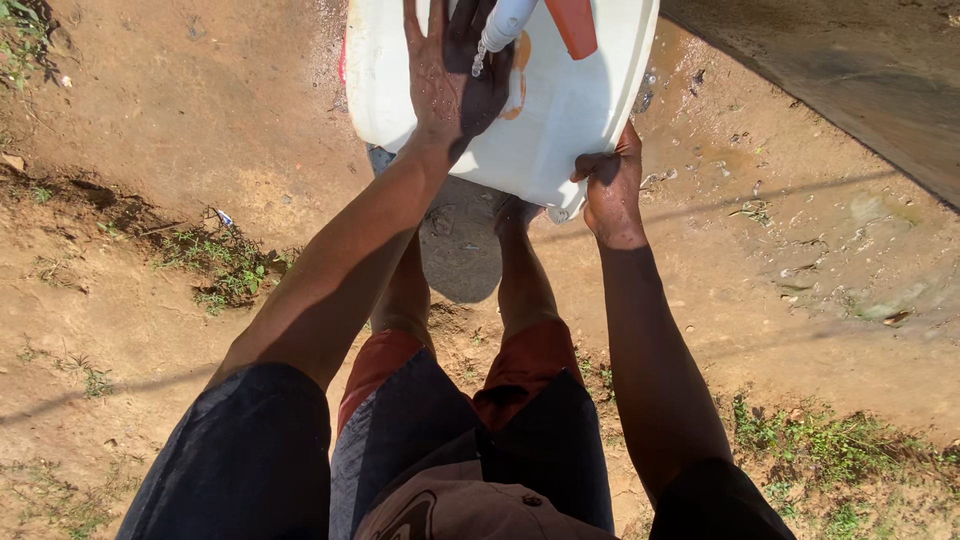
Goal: The person washes a white plastic bucket by scrubbing the interior and exterior with a sponge and rinsing it with water from an outdoor tap.
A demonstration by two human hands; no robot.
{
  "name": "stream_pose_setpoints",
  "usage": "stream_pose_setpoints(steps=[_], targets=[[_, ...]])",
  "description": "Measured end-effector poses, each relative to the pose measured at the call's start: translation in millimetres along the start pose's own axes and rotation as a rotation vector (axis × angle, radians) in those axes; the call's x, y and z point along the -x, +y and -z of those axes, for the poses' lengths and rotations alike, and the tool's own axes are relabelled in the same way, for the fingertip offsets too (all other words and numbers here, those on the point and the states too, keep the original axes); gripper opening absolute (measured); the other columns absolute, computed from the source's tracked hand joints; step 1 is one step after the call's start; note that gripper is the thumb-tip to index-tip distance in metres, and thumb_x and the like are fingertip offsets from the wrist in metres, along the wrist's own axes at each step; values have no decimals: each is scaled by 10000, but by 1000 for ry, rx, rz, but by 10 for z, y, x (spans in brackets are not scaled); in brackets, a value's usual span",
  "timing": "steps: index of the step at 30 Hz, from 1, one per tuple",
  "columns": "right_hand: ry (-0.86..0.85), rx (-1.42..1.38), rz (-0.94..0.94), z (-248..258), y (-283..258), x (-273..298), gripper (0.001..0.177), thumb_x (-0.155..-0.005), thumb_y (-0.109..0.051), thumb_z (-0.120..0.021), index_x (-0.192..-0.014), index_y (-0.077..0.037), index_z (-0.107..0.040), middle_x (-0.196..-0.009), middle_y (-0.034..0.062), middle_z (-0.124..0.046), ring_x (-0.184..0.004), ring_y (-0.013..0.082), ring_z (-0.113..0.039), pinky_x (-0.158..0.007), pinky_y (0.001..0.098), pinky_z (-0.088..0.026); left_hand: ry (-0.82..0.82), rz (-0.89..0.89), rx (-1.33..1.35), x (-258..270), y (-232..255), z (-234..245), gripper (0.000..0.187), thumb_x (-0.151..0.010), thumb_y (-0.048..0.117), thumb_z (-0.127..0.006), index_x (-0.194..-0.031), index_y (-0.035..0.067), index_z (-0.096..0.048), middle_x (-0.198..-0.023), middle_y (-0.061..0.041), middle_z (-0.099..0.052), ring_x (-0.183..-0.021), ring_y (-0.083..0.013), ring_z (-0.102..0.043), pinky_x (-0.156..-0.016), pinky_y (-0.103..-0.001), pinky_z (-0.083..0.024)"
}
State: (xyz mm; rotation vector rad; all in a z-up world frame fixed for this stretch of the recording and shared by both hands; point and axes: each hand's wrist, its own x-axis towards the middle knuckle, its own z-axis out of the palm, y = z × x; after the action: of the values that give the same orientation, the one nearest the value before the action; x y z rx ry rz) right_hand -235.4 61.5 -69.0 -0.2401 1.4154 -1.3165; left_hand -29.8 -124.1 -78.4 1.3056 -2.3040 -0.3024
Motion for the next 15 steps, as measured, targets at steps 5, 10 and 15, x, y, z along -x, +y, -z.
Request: stream_pose_setpoints(steps=[5,10,15], targets=[[-4,1,-4,-44,-125,-38,754,-787,218,-412,-1447,-14,-692,-1111,73,-763,-833,142,-703,-640,295,-559,-34,-182,108,193,511,452,541,-1197,360,-711,-1669,98,-677,-1620,-185,-723,-1564,-383,-597,-1388,-689,-181],[176,-113,-141,-44,-167,-251,500,-1061,47,-462,-1484,-82,-695,-1021,103,-757,-736,167,-666,-662,321,-595,-50,53,165,54,207,-51,337,-1237,438,-786,-1454,181,-767,-1386,-81,-834,-1401,-306,-700,-1296,-696,-329],[-113,-462,-53,191,37,-483,319,-1253,-129,-458,-1369,14,-718,-937,100,-626,-793,225,-636,-929,508,-737,190,76,114,75,282,-567,284,-1240,321,-781,-1458,141,-752,-1460,-77,-745,-1411,-317,-704,-1252,-580,-461]])
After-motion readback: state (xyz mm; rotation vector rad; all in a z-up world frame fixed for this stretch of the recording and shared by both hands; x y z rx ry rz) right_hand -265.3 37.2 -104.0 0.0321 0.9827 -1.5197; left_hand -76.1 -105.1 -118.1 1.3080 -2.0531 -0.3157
